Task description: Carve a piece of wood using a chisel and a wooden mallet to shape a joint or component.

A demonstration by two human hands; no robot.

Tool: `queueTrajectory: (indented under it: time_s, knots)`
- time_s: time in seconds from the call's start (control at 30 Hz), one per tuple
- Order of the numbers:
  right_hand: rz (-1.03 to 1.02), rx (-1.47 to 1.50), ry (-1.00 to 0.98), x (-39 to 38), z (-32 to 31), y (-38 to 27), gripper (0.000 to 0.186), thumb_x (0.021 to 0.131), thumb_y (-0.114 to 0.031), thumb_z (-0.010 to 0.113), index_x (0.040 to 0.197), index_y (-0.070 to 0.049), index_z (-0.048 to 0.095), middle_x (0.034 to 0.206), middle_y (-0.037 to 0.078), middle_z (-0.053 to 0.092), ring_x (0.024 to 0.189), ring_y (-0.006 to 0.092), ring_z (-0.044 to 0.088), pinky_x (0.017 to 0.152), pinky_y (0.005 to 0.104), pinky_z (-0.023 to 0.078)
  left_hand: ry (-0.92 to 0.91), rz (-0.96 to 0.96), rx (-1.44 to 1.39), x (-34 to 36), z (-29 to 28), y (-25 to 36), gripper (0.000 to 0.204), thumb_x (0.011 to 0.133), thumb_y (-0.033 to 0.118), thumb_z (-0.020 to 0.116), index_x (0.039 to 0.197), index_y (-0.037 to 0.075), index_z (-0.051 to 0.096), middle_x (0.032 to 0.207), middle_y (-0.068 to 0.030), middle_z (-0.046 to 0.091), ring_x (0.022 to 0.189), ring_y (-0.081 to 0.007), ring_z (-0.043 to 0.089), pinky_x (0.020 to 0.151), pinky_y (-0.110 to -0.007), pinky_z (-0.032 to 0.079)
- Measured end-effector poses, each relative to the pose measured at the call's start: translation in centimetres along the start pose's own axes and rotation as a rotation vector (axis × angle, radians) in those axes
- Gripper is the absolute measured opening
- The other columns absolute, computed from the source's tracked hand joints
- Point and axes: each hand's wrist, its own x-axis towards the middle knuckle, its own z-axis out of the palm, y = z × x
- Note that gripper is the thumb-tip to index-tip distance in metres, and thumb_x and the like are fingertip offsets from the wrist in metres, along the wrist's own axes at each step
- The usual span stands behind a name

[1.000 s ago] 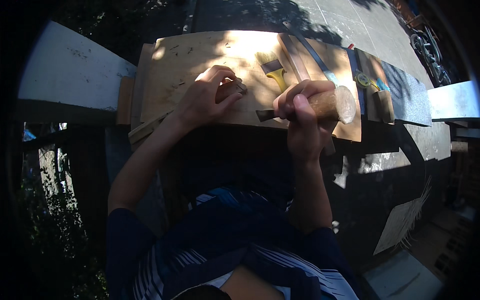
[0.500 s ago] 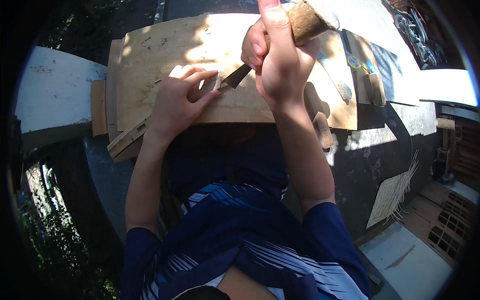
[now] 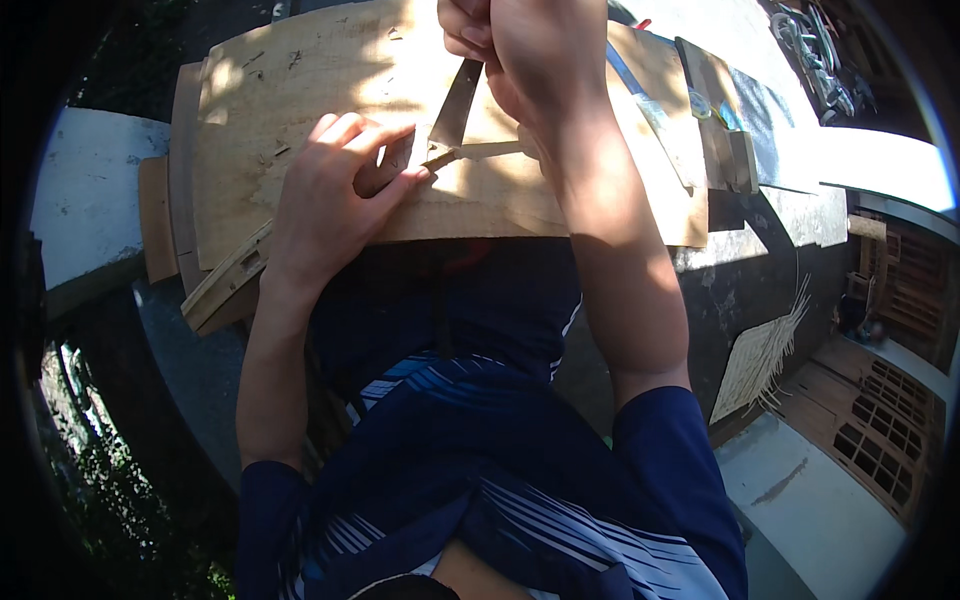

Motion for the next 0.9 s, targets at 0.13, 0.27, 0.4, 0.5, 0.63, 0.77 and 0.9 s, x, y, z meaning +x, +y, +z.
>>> queueTrajectory:
  time_s: [0.13, 0.27, 0.4, 0.5, 0.63, 0.77, 0.9]
  knots:
    - [0.095, 0.053, -0.023, 2.4, 0.4, 0.6, 0.042, 0.098, -0.046, 0.070, 0.077, -0.018, 0.047, 0.053, -0.009, 0.033, 0.040, 0.0041, 0.030, 0.039, 0.0223, 0.021, 0.015, 0.025, 0.013, 0.0, 0.1, -0.2, 0.039, 0.082, 0.026, 0.083, 0.114, 0.005, 0.076, 0.095, -0.0113, 0.067, 0.093, -0.0315, 0.062, 0.085, -0.042, 0.052]
    - [0.080, -0.224, 0.000, 1.8, 1.8, 0.4, 0.046, 0.098, -0.043, 0.070, 0.067, -0.018, 0.048, 0.053, -0.008, 0.039, 0.041, 0.0039, 0.033, 0.041, 0.0239, 0.026, 0.014, 0.021, 0.001, -0.2, 0.4, -0.3, 0.040, 0.082, 0.027, 0.083, 0.115, 0.005, 0.076, 0.097, -0.0134, 0.068, 0.094, -0.0324, 0.062, 0.085, -0.042, 0.052]
    - [-0.142, -0.231, 0.002, -0.9, 2.7, 0.0, 0.054, 0.098, -0.043, 0.071, 0.058, -0.018, 0.045, 0.048, -0.006, 0.038, 0.037, 0.0042, 0.034, 0.038, 0.0251, 0.024, 0.053, 0.021, 0.035, -0.3, 0.5, -0.4, 0.040, 0.081, 0.026, 0.083, 0.116, 0.007, 0.076, 0.097, -0.0179, 0.068, 0.095, -0.0347, 0.063, 0.084, -0.043, 0.052]
    - [-0.288, -0.092, 0.038, -2.1, 1.6, 0.5, 0.050, 0.100, -0.045, 0.067, 0.064, -0.017, 0.046, 0.047, -0.005, 0.036, 0.035, 0.0057, 0.030, 0.034, 0.0256, 0.023, 0.041, 0.009, 0.015, -0.2, 0.4, -0.5, 0.040, 0.081, 0.026, 0.083, 0.116, 0.007, 0.076, 0.098, -0.0204, 0.068, 0.094, -0.0366, 0.064, 0.083, -0.044, 0.052]
    - [-0.388, -0.011, -0.091, -2.6, -0.9, 1.2, 0.039, 0.106, -0.043, 0.051, 0.079, -0.015, 0.050, 0.052, -0.003, 0.036, 0.038, 0.0078, 0.028, 0.036, 0.0255, 0.023, -0.001, -0.016, -0.027, 0.0, 0.3, -0.6, 0.041, 0.081, 0.026, 0.082, 0.116, 0.007, 0.076, 0.097, -0.0213, 0.068, 0.094, -0.0379, 0.064, 0.083, -0.044, 0.052]
    - [-0.418, 0.014, -0.137, -3.7, -1.4, 1.7, 0.043, 0.110, -0.042, 0.036, 0.083, -0.012, 0.052, 0.055, -0.001, 0.037, 0.043, 0.0097, 0.028, 0.040, 0.0255, 0.023, 0.059, -0.003, -0.014, -0.3, 0.7, -0.7, 0.040, 0.081, 0.025, 0.083, 0.115, 0.005, 0.075, 0.096, -0.0209, 0.068, 0.093, -0.0372, 0.064, 0.082, -0.044, 0.052]
    - [-0.272, -0.015, -0.209, -2.2, -0.6, 1.0, 0.037, 0.106, -0.040, 0.047, 0.080, -0.013, 0.049, 0.053, -0.003, 0.037, 0.040, 0.0084, 0.028, 0.038, 0.0245, 0.024, 0.036, 0.012, -0.007, -0.3, 0.8, -1.0, 0.039, 0.081, 0.025, 0.083, 0.114, 0.004, 0.075, 0.095, -0.0200, 0.068, 0.092, -0.0357, 0.064, 0.081, -0.043, 0.052]
